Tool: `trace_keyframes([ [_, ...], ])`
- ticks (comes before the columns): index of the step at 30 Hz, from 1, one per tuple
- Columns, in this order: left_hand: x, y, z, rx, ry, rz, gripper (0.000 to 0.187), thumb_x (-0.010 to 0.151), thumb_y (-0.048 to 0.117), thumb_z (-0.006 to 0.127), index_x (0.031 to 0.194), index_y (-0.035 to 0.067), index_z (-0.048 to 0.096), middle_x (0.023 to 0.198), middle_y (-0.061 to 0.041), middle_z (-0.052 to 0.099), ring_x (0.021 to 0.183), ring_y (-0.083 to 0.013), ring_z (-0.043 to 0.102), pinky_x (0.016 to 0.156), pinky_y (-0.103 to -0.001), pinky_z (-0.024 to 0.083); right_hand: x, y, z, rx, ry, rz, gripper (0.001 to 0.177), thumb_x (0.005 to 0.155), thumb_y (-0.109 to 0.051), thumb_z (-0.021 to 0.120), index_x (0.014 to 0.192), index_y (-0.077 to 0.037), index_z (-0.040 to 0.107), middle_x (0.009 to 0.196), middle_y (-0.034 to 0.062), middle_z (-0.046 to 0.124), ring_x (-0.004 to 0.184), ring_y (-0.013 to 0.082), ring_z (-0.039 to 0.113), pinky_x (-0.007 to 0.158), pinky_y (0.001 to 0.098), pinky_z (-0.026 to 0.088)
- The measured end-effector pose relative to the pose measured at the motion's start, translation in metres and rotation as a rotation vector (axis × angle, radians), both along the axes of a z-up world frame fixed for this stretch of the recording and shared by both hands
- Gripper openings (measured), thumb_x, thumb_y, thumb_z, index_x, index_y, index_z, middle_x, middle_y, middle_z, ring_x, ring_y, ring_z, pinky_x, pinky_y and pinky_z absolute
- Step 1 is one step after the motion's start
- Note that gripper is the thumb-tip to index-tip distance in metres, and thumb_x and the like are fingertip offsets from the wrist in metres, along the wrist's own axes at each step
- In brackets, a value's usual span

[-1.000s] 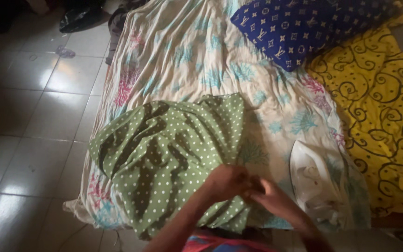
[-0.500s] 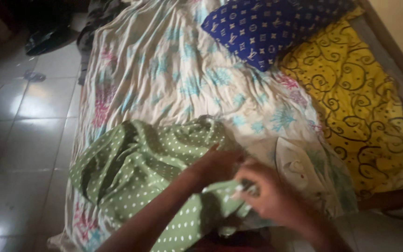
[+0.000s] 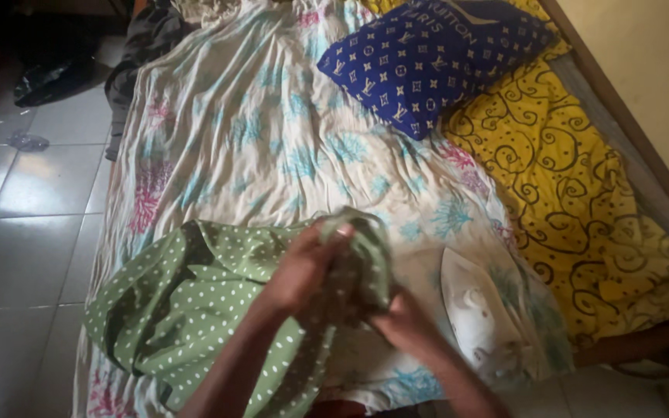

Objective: The person irons a green polka-dotted dress laid out on a bed. They use a white electric iron, moving it back and forth over the fabric while holding the garment in place with their other hand.

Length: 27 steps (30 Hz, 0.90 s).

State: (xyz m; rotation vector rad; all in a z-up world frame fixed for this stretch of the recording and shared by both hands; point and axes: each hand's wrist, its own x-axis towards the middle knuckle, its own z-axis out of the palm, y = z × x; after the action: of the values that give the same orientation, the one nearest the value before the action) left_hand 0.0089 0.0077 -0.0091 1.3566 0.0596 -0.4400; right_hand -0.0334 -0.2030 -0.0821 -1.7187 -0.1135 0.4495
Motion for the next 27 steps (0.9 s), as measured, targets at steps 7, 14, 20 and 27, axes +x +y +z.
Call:
trace_keyframes([
  [7,0.0,0.099,-0.003,0.003,0.058,0.604,0.059,0.092,0.062,0.05,0.126,0.015,0.052,0.114,-0.011,0.061,0.101,-0.0285,0.059,0.083,-0.053,0.052,0.032,-0.011,-0.014,-0.28,-0.025,-0.021,0.051,0.088,-0.047,0.076,0.115,-0.004,0.072,0.1,0.0119,0.079,0.088,0.0226,0.073,0.081,0.0384,0.057],
  [14,-0.035,0.159,0.058,0.279,-0.237,0.613,0.047,0.099,0.038,0.044,0.134,0.009,0.059,0.102,-0.011,0.066,0.083,-0.0209,0.065,0.07,-0.038,0.057,-0.002,0.025,0.031,0.216,0.144,0.168,0.062,0.076,-0.034,0.095,0.115,-0.001,0.061,0.105,0.0156,0.071,0.099,0.0242,0.067,0.093,0.0404,0.055],
  [20,0.047,0.151,-0.018,0.484,-0.14,0.264,0.037,0.108,0.026,0.044,0.13,0.006,0.065,0.092,-0.013,0.067,0.072,-0.0209,0.062,0.065,-0.036,0.059,0.003,-0.007,0.013,0.296,0.245,-0.027,0.07,0.059,-0.021,0.091,0.121,-0.011,0.059,0.11,0.0097,0.071,0.099,0.0223,0.072,0.092,0.0383,0.062],
  [27,0.118,-0.035,-0.182,1.29,-0.611,0.339,0.063,0.089,0.031,0.071,0.142,0.001,0.054,0.143,-0.019,0.055,0.122,-0.0411,0.055,0.101,-0.052,0.047,0.018,-0.114,-0.137,-0.438,-0.149,-0.256,0.067,0.077,-0.011,0.074,0.141,-0.011,0.055,0.113,0.0156,0.066,0.102,0.0373,0.065,0.088,0.0481,0.052],
])
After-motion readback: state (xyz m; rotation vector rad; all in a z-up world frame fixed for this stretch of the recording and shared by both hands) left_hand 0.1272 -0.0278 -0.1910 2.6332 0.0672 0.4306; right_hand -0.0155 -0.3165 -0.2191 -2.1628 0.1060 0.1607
